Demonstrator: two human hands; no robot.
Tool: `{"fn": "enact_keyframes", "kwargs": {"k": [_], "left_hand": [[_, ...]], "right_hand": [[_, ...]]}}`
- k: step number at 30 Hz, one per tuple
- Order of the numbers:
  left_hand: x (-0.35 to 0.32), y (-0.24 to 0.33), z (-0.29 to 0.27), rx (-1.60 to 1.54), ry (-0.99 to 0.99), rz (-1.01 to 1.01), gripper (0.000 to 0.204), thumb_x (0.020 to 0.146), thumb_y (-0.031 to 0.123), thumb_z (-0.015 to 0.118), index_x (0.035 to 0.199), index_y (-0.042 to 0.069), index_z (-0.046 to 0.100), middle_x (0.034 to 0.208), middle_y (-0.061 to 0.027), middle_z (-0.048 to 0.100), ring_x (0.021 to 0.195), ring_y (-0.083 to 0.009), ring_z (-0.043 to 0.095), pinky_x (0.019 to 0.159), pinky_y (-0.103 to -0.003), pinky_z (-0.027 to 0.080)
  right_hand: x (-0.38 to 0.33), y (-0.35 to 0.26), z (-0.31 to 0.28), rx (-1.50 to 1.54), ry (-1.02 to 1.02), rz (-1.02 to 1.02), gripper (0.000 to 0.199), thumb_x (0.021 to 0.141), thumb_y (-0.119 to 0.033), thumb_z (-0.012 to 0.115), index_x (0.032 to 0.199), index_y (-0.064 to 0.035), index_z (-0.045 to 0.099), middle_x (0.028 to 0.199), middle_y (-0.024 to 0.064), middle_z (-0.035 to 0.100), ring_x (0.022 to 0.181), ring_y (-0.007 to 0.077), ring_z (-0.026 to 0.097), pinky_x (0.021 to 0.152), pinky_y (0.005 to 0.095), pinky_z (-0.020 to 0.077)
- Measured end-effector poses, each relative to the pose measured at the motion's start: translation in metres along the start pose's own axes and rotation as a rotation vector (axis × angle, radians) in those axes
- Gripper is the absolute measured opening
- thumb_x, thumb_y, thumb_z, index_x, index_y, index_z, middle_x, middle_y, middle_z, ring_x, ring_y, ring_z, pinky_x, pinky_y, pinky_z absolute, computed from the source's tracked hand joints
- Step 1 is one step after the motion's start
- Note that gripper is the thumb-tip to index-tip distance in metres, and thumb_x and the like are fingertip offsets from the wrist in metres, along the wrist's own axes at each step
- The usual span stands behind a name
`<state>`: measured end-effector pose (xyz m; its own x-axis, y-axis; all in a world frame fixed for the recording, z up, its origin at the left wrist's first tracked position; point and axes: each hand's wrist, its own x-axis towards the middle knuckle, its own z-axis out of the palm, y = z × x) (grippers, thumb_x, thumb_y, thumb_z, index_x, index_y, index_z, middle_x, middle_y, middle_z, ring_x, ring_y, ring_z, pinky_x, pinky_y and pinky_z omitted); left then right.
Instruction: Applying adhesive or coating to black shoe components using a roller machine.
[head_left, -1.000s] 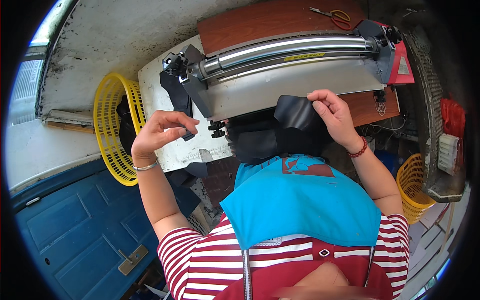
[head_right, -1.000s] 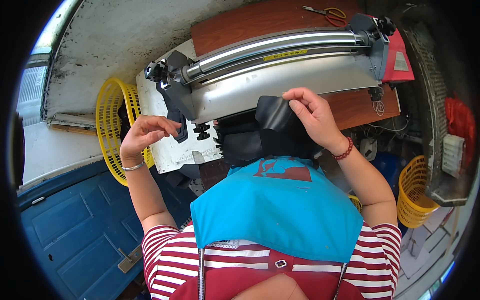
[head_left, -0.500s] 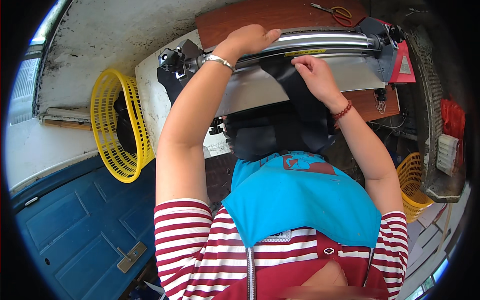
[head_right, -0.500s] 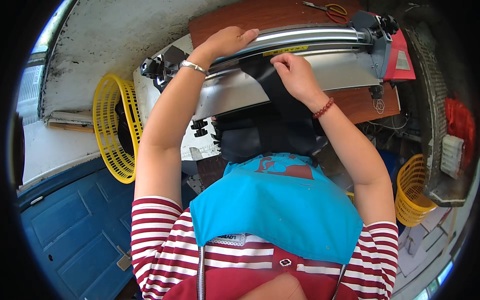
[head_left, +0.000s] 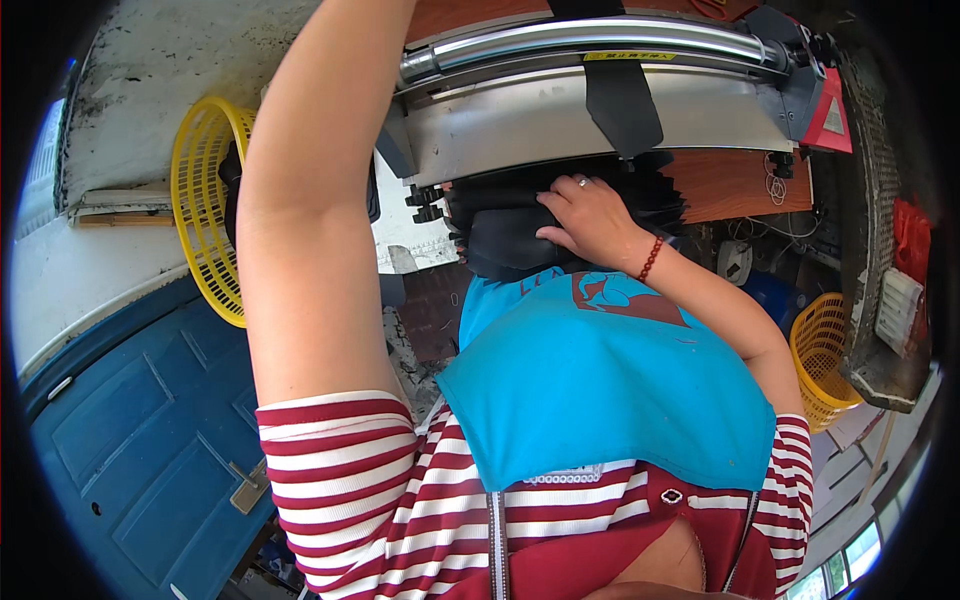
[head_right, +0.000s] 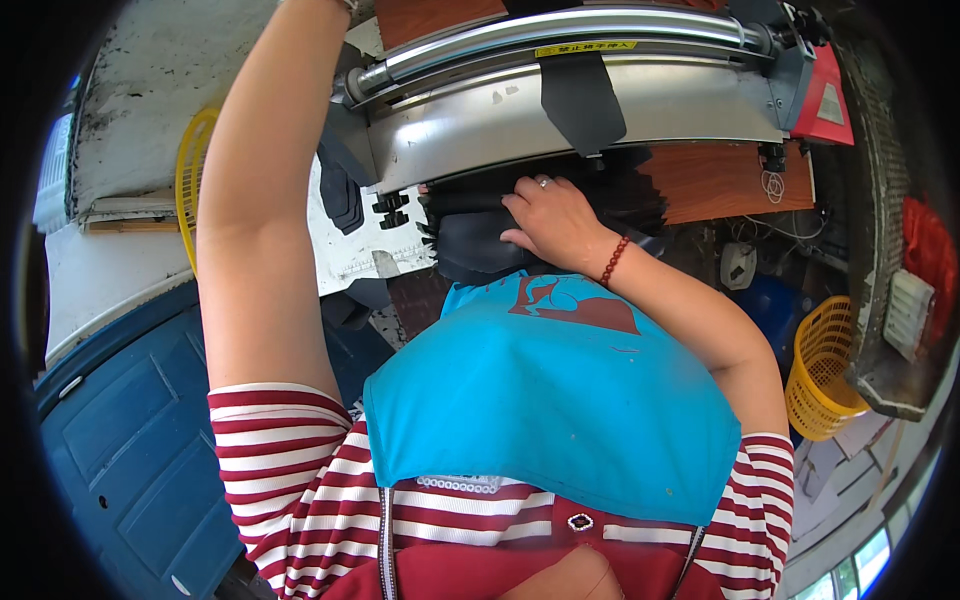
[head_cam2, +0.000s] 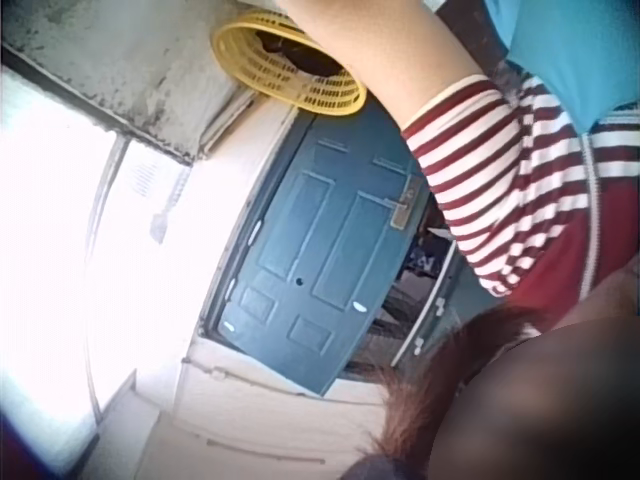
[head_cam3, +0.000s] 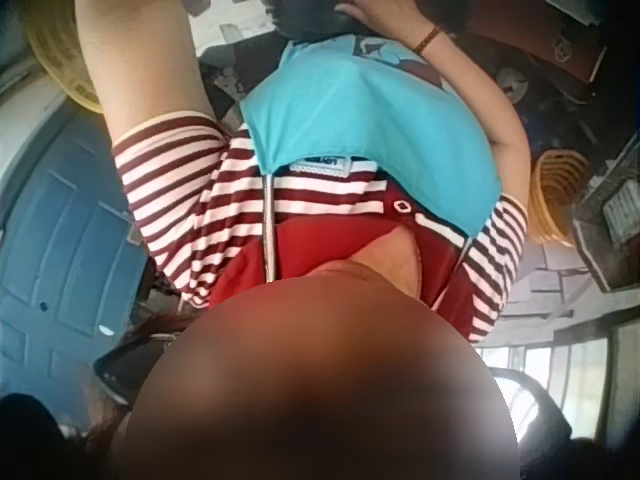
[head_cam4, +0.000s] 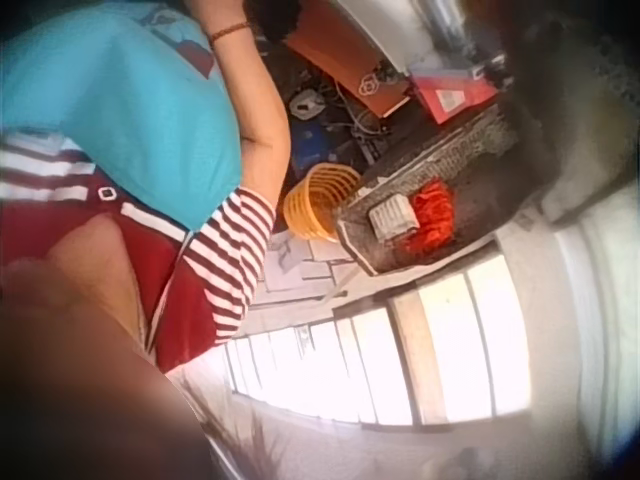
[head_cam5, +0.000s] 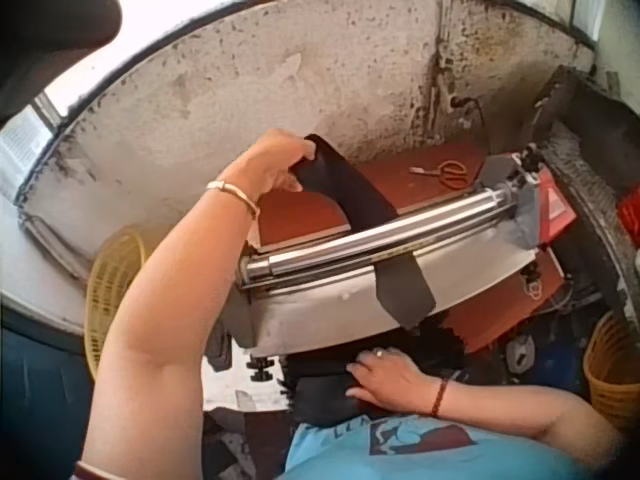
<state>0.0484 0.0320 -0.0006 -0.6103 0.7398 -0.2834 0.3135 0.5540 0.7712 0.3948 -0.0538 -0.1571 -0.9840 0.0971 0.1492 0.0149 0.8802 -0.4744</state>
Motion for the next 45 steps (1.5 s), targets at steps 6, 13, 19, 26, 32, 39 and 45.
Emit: {"fn": "enact_keyframes", "kwargs": {"k": [6,13,19,26,32,39,45], "left_hand": [[-0.040,0.029,-0.058,-0.237,0.101,0.190,0.017,0.099,0.013,0.061,0.103,-0.004,0.061,0.071,-0.0040,0.051,0.054,-0.0202,0.051,0.054,-0.038,0.058],[-0.048,0.029,-0.110,-0.230,0.502,0.338,0.034,0.100,0.002,0.045,0.127,0.000,0.065,0.080,-0.0117,0.066,0.056,-0.0159,0.060,0.048,-0.034,0.054],[-0.031,-0.002,-0.028,0.484,0.564,0.852,0.028,0.090,0.008,0.054,0.101,0.005,0.079,0.102,-0.0196,0.075,0.095,-0.0371,0.072,0.084,-0.042,0.056],[0.003,-0.093,0.072,0.702,-0.123,0.268,0.052,0.087,0.045,0.063,0.090,-0.005,0.077,0.088,-0.0228,0.075,0.079,-0.0355,0.071,0.081,-0.042,0.054],[0.007,-0.083,0.063,0.130,-0.006,-0.124,0.035,0.085,0.018,0.081,0.109,-0.007,0.072,0.095,-0.0172,0.072,0.088,-0.0324,0.066,0.080,-0.048,0.053],[0.013,-0.029,-0.006,-0.325,0.017,-0.105,0.013,0.085,0.015,0.069,0.078,0.009,0.061,0.076,-0.0057,0.059,0.067,-0.0207,0.055,0.057,-0.040,0.048],[-0.016,0.012,-0.064,-0.468,0.048,0.043,0.008,0.091,0.012,0.062,0.092,0.007,0.067,0.078,-0.0057,0.058,0.066,-0.0165,0.055,0.053,-0.033,0.050]], "right_hand": [[0.002,0.010,0.010,0.033,0.017,-0.191,0.023,0.083,-0.016,0.078,0.103,-0.0087,0.068,0.095,0.0059,0.064,0.091,0.0274,0.063,0.082,0.0411,0.0501],[-0.004,0.009,-0.048,0.664,0.201,0.253,0.011,0.101,-0.008,0.063,0.108,-0.0004,0.060,0.081,0.0066,0.066,0.071,0.0098,0.062,0.068,0.0240,0.0481],[0.031,0.051,-0.078,0.624,0.219,0.514,0.015,0.100,-0.012,0.062,0.110,-0.0011,0.065,0.083,0.0089,0.071,0.074,0.0166,0.065,0.072,0.0287,0.0513],[0.057,0.074,-0.080,0.237,0.352,0.429,0.017,0.096,-0.015,0.066,0.107,-0.0025,0.068,0.096,0.0144,0.074,0.089,0.0299,0.071,0.077,0.0366,0.0557],[0.024,0.051,-0.085,-0.355,0.502,0.144,0.016,0.086,-0.017,0.077,0.098,-0.0100,0.069,0.091,0.0077,0.064,0.078,0.0284,0.068,0.069,0.0384,0.0540],[0.008,0.009,-0.006,0.096,0.014,-0.052,0.018,0.084,-0.018,0.078,0.098,-0.0092,0.070,0.095,0.0073,0.063,0.088,0.0285,0.064,0.075,0.0396,0.0524],[0.001,0.011,0.017,0.044,-0.080,-0.163,0.022,0.084,-0.023,0.078,0.100,-0.0101,0.071,0.098,0.0067,0.063,0.092,0.0277,0.062,0.084,0.0406,0.0496]]}}
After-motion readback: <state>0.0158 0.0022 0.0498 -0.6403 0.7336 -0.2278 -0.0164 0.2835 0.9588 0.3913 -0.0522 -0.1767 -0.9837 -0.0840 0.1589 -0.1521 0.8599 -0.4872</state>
